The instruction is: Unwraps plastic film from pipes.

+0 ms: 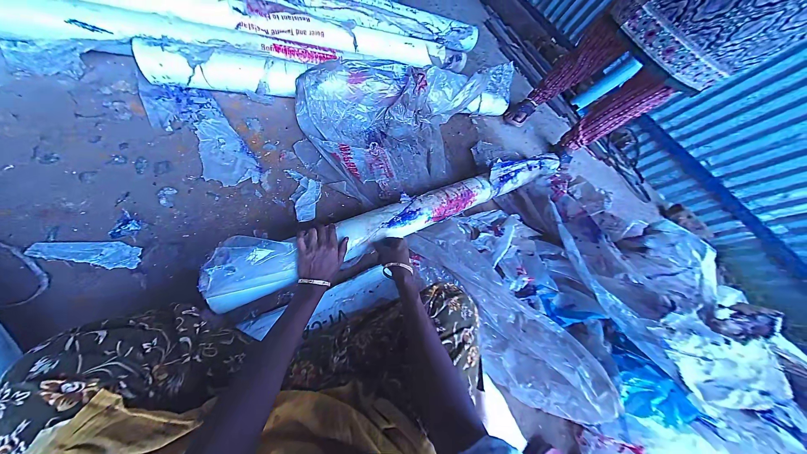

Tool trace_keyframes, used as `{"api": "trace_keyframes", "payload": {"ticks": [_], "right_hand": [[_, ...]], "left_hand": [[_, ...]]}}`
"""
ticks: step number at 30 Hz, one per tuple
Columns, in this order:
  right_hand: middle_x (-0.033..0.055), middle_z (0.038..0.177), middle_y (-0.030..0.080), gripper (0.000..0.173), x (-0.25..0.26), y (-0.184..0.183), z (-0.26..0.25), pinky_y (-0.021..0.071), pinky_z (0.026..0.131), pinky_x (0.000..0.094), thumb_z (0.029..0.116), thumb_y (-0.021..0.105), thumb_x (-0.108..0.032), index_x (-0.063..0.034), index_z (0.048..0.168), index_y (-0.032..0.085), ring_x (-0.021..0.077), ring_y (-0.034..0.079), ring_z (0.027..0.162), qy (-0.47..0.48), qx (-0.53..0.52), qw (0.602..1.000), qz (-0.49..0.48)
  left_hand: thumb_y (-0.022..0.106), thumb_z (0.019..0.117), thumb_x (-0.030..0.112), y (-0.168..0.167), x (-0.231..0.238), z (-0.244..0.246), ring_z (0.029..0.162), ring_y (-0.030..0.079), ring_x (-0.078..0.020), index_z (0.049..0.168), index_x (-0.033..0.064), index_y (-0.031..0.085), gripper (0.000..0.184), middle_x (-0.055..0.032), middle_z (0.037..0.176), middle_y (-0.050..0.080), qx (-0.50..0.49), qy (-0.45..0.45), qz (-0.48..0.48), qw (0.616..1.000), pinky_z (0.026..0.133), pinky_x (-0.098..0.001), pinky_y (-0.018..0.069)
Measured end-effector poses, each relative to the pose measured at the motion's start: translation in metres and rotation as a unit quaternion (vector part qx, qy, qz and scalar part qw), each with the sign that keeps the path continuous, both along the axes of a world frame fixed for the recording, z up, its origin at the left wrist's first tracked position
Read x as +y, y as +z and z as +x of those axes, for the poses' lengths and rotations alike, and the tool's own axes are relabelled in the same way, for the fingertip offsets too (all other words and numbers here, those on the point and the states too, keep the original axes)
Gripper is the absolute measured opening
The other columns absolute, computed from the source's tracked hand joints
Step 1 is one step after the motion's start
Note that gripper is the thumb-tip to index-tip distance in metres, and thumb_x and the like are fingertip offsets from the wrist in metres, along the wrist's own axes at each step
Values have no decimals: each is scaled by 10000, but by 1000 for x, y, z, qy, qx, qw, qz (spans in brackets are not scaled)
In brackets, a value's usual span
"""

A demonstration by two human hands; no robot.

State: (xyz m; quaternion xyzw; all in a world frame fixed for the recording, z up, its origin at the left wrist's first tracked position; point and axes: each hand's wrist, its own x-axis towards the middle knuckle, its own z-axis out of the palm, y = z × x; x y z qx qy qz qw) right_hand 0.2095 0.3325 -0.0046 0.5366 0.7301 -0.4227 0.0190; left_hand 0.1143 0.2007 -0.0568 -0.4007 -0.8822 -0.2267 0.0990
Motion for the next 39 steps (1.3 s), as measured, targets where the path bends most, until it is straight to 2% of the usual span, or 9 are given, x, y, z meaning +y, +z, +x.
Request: {"api": "trace_keyframes", "payload": {"ticks": [5, 9, 13, 16, 19, 24, 27, 35, 39], "right_hand": [[203, 1041, 683, 305, -16, -10, 16, 575, 694, 332, 1038, 614, -151, 70, 1248, 616, 197, 680, 729, -8, 19, 996, -85], [240, 1191, 707, 322, -41, 15, 8, 507, 989, 496, 979, 639, -97, 45, 1267, 669, 363, 688, 1093, 84, 40, 988, 120], [304, 1362, 584, 579, -39, 11, -5, 409, 1091, 595, 878, 752, -48, -77, 1434, 596, 483, 503, 1333, 144, 26, 969, 201], [322, 1648, 186, 832, -41, 12, -17, 283, 1155, 673, 810, 853, -123, -187, 1546, 470, 509, 184, 1526, 171, -39, 966, 190], [314, 1680, -50, 1145, -45, 2, -31, 236, 1116, 768, 754, 918, -266, -236, 1653, 209, 536, 7, 1545, 205, -139, 953, 176], [375, 1647, -52, 1385, -54, -6, -52, 563, 836, 629, 665, 969, -199, -129, 1660, 8, 615, 254, 1452, 217, -239, 919, 224], [393, 1637, -55, 1410, -54, -14, -55, 602, 725, 578, 603, 993, -146, -112, 1655, 55, 622, 366, 1389, 212, -246, 912, 252], [365, 1655, -53, 1047, -48, -30, -25, 535, 954, 547, 883, 758, -101, -155, 1667, 66, 602, 265, 1457, 235, -233, 899, 287], [330, 1672, -61, 1099, -38, -24, -22, 533, 945, 561, 847, 833, -226, -180, 1667, 101, 584, 266, 1466, 243, -238, 896, 287]], "left_hand": [[554, 1021, 356, -1, 1, 0, 1085, 654, -503, 1204, -69, 697, 484, -297, 1159, 691, 1, 2, -2, 1000, 969, -666, 417], [560, 1043, 303, 7, -3, -9, 1164, 618, -487, 1239, -40, 695, 417, -266, 1232, 681, -89, -18, -12, 996, 992, -646, 418], [555, 1069, 320, 48, -18, -31, 1319, 519, -458, 1325, -45, 633, 452, -266, 1348, 616, -211, -108, -132, 962, 1089, -589, 382], [731, 953, 390, 70, -21, -44, 1267, 560, -439, 1339, -28, 614, 581, -276, 1337, 581, -176, -161, -251, 938, 999, -546, 487], [695, 979, 389, 86, -18, -48, 1149, 639, -435, 1283, -75, 594, 563, -299, 1232, 624, -164, -196, -378, 890, 937, -551, 505], [436, 1114, 274, 91, -15, -60, 1113, 664, -437, 1082, -79, 679, 430, -272, 1093, 698, -141, -278, -439, 843, 936, -581, 495], [412, 1120, 261, 92, -14, -70, 1109, 661, -440, 1067, -73, 684, 434, -272, 1076, 696, -159, -298, -424, 840, 938, -590, 490], [444, 1112, 229, 111, -16, -87, 1074, 658, -458, 1018, -97, 676, 412, -283, 1030, 686, -162, -337, -387, 843, 933, -600, 482], [460, 1106, 188, 119, -11, -104, 996, 663, -461, 947, -118, 670, 404, -292, 941, 677, -164, -350, -355, 851, 907, -582, 474]]}}
